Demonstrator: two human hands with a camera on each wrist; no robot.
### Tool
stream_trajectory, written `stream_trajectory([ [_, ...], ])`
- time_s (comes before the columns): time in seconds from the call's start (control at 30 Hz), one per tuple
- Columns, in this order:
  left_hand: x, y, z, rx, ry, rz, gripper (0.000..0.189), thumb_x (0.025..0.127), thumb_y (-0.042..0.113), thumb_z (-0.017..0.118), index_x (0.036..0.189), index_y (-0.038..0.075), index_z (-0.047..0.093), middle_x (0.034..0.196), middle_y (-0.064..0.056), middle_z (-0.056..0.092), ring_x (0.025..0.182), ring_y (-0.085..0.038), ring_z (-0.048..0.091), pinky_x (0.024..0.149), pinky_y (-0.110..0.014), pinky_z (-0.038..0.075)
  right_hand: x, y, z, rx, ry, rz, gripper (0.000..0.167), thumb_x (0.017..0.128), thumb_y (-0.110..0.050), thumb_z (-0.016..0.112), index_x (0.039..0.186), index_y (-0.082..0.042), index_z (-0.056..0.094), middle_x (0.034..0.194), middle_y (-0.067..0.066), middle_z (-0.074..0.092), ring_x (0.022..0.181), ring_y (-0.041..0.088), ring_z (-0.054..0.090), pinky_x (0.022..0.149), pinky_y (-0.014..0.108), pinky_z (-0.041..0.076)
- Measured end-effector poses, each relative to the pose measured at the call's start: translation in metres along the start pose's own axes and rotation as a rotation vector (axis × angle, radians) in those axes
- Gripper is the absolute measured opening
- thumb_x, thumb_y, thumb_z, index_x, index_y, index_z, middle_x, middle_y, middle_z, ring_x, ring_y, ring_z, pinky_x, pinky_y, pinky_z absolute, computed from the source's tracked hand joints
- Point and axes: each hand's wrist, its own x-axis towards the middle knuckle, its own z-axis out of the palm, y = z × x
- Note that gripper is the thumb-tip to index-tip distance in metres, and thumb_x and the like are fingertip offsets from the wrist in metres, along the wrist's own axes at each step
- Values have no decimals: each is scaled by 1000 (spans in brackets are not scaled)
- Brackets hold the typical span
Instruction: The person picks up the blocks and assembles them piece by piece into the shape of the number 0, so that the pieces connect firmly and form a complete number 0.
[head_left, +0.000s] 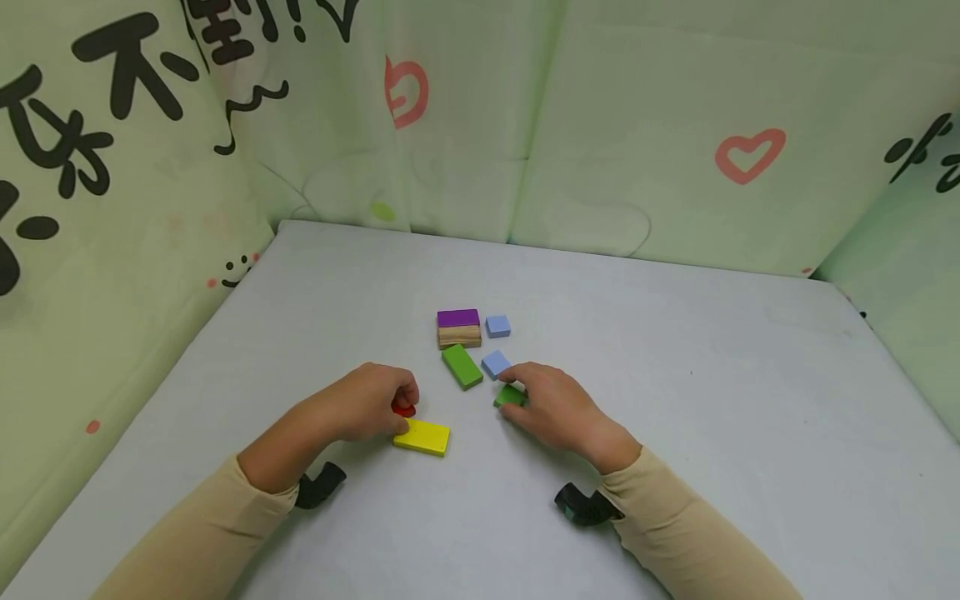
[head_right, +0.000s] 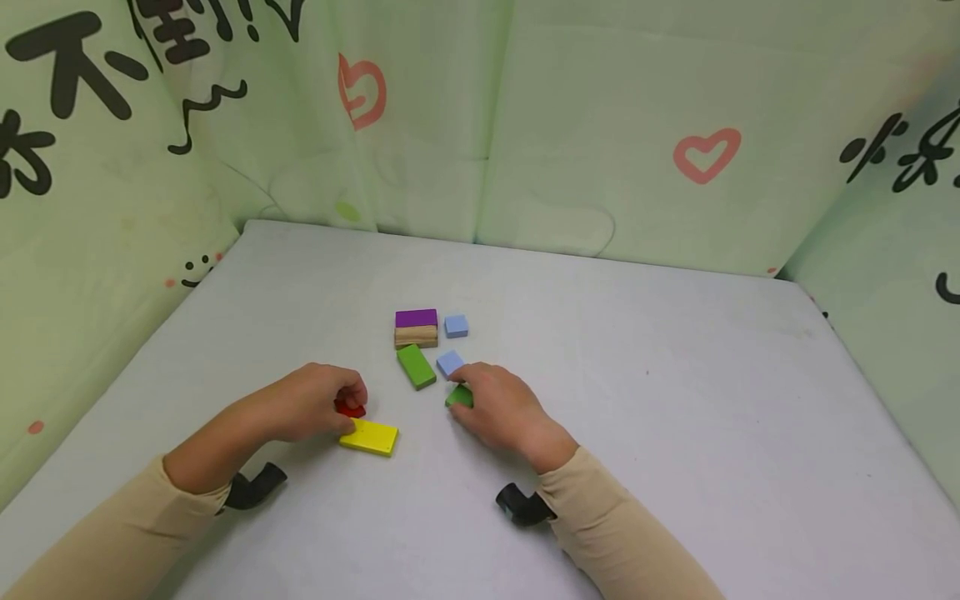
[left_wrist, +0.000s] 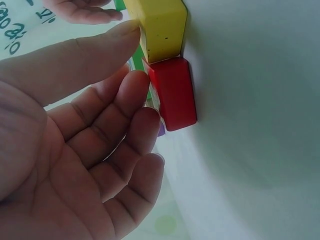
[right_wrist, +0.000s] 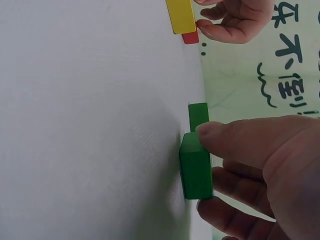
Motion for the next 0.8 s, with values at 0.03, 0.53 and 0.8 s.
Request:
stream_trajectory([
  [0.03,0,0,0,1,0,-2,22,84,7,81,98,7,64,88,0,60,85,-18,56,79,-32,53,0,0,0,-2,0,5,38,92,-18,71,125,0,65,122,13,66,104,26,62,93,43,50],
  [0.53,0,-1,2,8,8,6,21,84,7,81,98,7,65,87,0,61,85,-18,56,80,-32,53,-3,4,1,26,-26,-11,40,89,-10,65,127,2,62,123,13,64,96,23,60,88,42,51],
  [0.8,-1,-1,2,12,6,2,22,84,8,81,98,8,65,88,0,61,86,-19,56,80,-32,53,-5,5,-1,47,-20,-19,40,90,-11,66,128,2,62,122,13,64,95,22,60,87,42,51],
])
